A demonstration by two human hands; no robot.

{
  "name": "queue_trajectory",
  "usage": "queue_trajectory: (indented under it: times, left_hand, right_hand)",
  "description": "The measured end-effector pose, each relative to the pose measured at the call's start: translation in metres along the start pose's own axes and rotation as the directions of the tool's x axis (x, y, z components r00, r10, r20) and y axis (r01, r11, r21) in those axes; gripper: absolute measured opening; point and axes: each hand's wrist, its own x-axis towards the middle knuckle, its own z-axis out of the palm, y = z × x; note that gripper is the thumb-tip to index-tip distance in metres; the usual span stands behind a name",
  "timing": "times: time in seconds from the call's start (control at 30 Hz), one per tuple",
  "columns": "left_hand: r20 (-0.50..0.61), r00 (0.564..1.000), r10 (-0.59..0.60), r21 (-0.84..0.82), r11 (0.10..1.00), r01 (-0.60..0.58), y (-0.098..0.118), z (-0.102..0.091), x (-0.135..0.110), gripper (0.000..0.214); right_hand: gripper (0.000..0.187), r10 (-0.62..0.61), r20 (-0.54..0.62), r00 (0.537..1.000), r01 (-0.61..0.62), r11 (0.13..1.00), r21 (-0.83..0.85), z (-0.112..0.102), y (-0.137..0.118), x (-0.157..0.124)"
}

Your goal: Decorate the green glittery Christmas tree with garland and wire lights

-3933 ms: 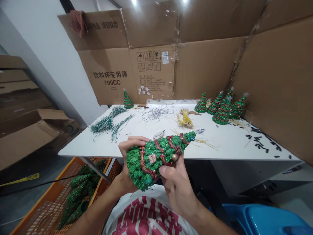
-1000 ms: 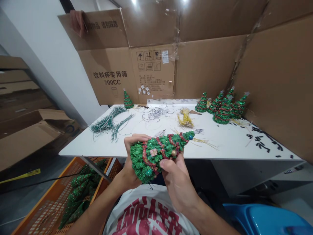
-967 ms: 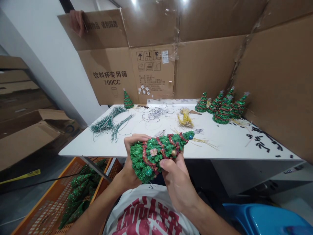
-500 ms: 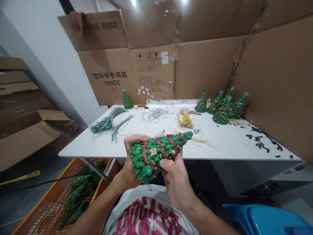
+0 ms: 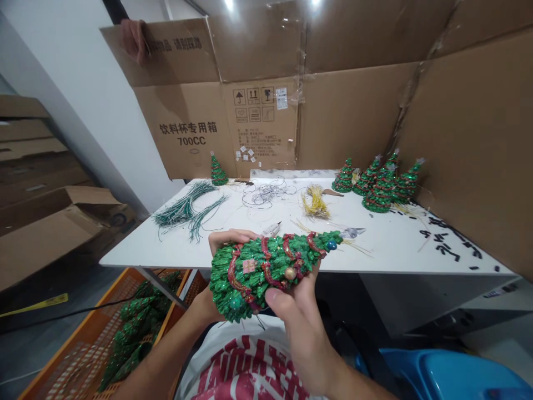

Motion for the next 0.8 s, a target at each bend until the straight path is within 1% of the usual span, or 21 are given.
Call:
queue_trajectory:
  times: [0.07,0.17,0.23,0.37,0.5,0.63,0.77,0.8]
  left_hand:
    - [-0.05,0.998,-0.023,-0.04,0.999,0.021,-0.001,0.005,-0.002,0.079]
    - [-0.121,0.99,-0.07,-0.11,0.992,0.057,-0.003,0.011,-0.005,0.088]
    - [-0.142,0.986,-0.084,-0.165,0.985,0.06,-0.004,0.014,-0.005,0.091]
    - [-0.166,0.982,-0.095,-0.225,0.973,0.056,-0.001,0.015,-0.002,0.088]
    - [-0.202,0.976,-0.085,-0.178,0.983,0.049,-0.001,0.015,-0.002,0.088]
    - [-0.213,0.973,-0.088,-0.121,0.991,0.063,-0.005,0.016,-0.006,0.086]
    - [-0.166,0.985,-0.036,-0.088,0.996,0.022,-0.005,0.01,-0.007,0.089]
    - [-0.14,0.99,-0.013,-0.066,0.998,0.004,-0.004,0.008,-0.006,0.086]
  right_hand:
    - [0.101,0.005,0.005,1.0,-0.005,1.0,-0.03,-0.001,-0.001,-0.003]
    - [0.104,-0.009,-0.004,1.0,0.009,1.0,-0.029,0.008,-0.004,-0.011]
    - [0.106,-0.024,-0.022,0.999,0.023,0.999,-0.027,0.016,-0.007,-0.016]
    - [0.112,-0.044,-0.038,0.998,0.044,0.999,-0.006,0.028,-0.009,-0.021]
    - [0.114,-0.051,-0.05,0.997,0.051,0.999,-0.01,0.032,-0.009,-0.021]
    - [0.11,-0.058,-0.057,0.997,0.058,0.998,-0.014,0.027,-0.005,-0.019]
    - [0.106,-0.021,-0.042,0.999,0.021,1.0,0.01,0.015,-0.002,-0.012]
    - [0.103,-0.012,-0.037,0.999,0.012,1.0,0.016,0.013,-0.003,-0.01]
